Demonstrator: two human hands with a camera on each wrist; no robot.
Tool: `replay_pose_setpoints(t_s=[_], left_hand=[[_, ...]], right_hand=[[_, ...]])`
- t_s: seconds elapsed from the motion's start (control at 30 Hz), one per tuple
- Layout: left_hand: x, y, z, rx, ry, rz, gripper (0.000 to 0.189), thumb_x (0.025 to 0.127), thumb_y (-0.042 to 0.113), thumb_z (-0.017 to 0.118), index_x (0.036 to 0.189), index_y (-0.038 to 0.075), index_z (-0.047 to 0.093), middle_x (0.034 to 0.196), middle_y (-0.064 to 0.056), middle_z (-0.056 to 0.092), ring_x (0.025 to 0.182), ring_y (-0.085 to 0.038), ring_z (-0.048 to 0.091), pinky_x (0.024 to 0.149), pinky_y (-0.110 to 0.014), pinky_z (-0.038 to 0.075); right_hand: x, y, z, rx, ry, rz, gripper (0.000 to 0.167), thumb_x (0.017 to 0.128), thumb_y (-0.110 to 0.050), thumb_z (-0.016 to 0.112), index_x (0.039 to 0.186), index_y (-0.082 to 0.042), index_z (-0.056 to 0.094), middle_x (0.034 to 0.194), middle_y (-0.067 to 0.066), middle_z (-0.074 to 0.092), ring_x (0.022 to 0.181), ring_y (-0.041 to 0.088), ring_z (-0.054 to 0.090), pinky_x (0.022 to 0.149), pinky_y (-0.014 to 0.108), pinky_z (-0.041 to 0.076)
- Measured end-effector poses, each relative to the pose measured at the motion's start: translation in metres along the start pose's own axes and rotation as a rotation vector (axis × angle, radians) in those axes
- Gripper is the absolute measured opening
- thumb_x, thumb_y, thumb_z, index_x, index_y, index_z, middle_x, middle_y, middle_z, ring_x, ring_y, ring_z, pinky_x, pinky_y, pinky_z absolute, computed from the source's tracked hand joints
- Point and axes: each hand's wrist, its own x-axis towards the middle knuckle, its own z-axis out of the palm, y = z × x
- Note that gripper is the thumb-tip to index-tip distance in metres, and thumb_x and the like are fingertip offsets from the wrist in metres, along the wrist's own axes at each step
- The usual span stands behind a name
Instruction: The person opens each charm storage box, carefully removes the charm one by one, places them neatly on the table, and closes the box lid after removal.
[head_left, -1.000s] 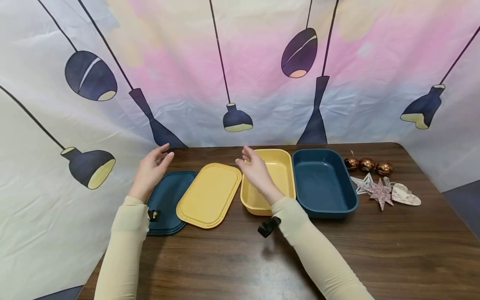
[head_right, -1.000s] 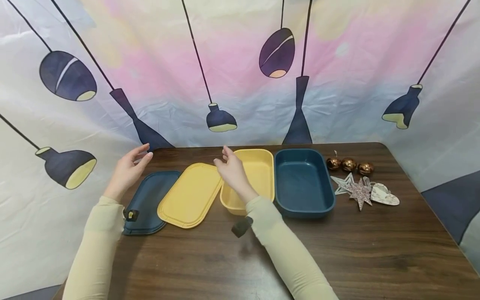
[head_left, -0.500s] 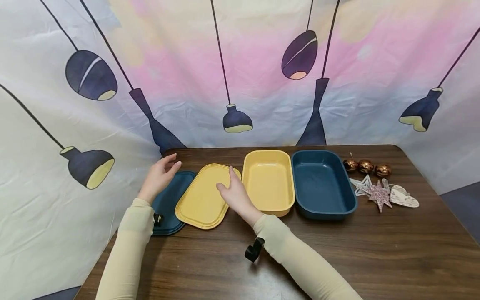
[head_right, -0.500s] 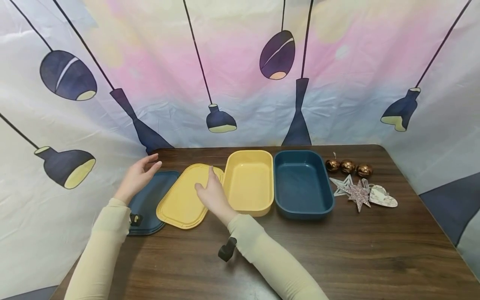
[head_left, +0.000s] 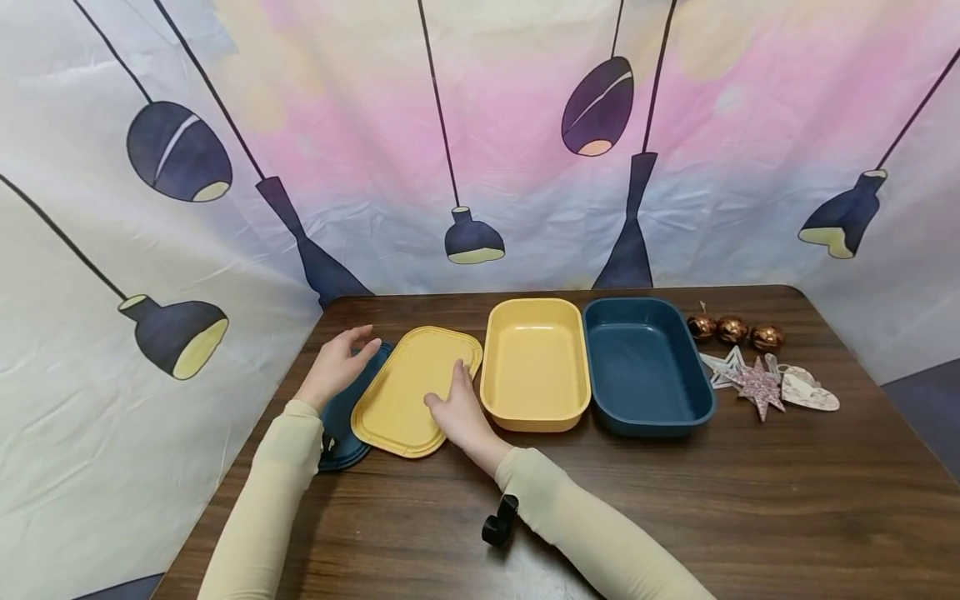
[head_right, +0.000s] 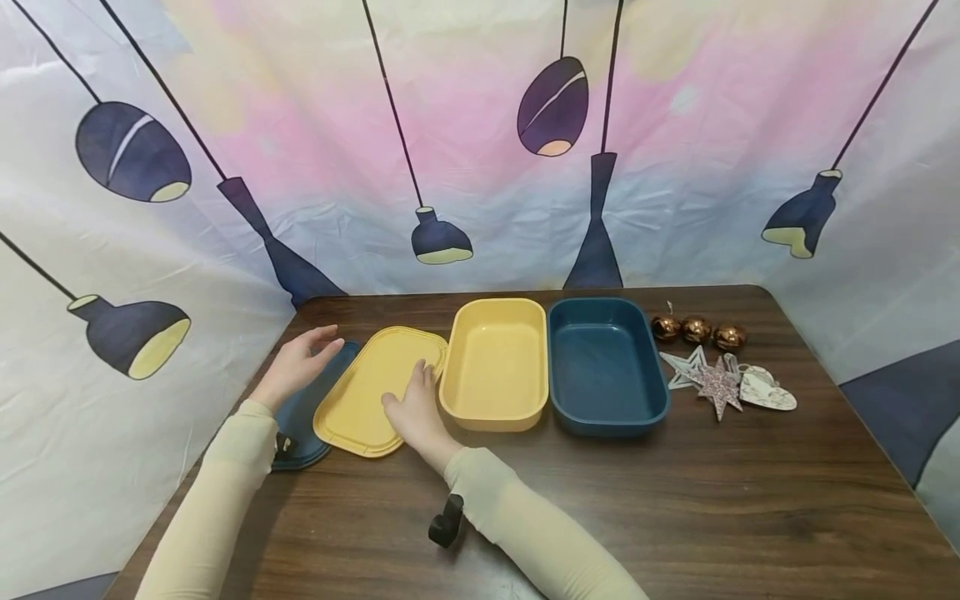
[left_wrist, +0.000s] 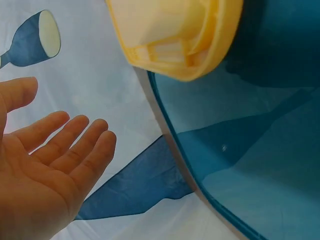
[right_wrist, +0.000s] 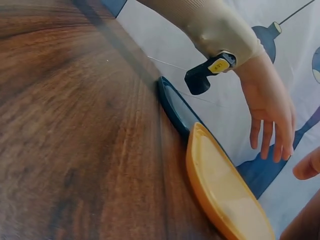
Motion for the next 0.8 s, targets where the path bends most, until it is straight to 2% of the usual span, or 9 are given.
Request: replay_pose_setpoints(t_s=[0.2,0.47,0.8], left_hand=[[0.002,0.000,0.008,0.009,-0.051,-0.019,0.063,0.108,0.042,0.047,0.157,0.004,0.035,0.154,-0.023,0.040,0.131,-0.043,0.049,0.097,-0.056,0.048],[0.005,0.000,0.016,0.045,-0.100,-0.019,0.061,0.108,0.037,0.047,0.154,-0.002,0.036,0.148,-0.027,0.046,0.128,-0.044,0.051,0.100,-0.057,0.046],[0.006,-0.002,0.023,0.034,-0.168,-0.098,0.063,0.108,0.040,0.047,0.155,-0.001,0.036,0.145,-0.028,0.049,0.126,-0.042,0.054,0.095,-0.053,0.051]], right_hand=[[0.001,0.007,0.002,0.006,0.012,0.050,0.086,0.098,-0.019,0.057,0.160,0.003,0.002,0.165,0.026,-0.004,0.153,0.035,0.004,0.122,0.048,0.014],[0.004,0.012,0.002,0.042,0.026,0.089,0.086,0.097,-0.019,0.056,0.160,0.003,0.001,0.165,0.025,-0.007,0.152,0.033,0.007,0.122,0.045,0.015],[0.003,0.014,0.002,0.077,0.039,0.075,0.083,0.098,-0.017,0.055,0.160,0.002,0.005,0.165,0.024,-0.005,0.153,0.032,0.006,0.122,0.046,0.015]])
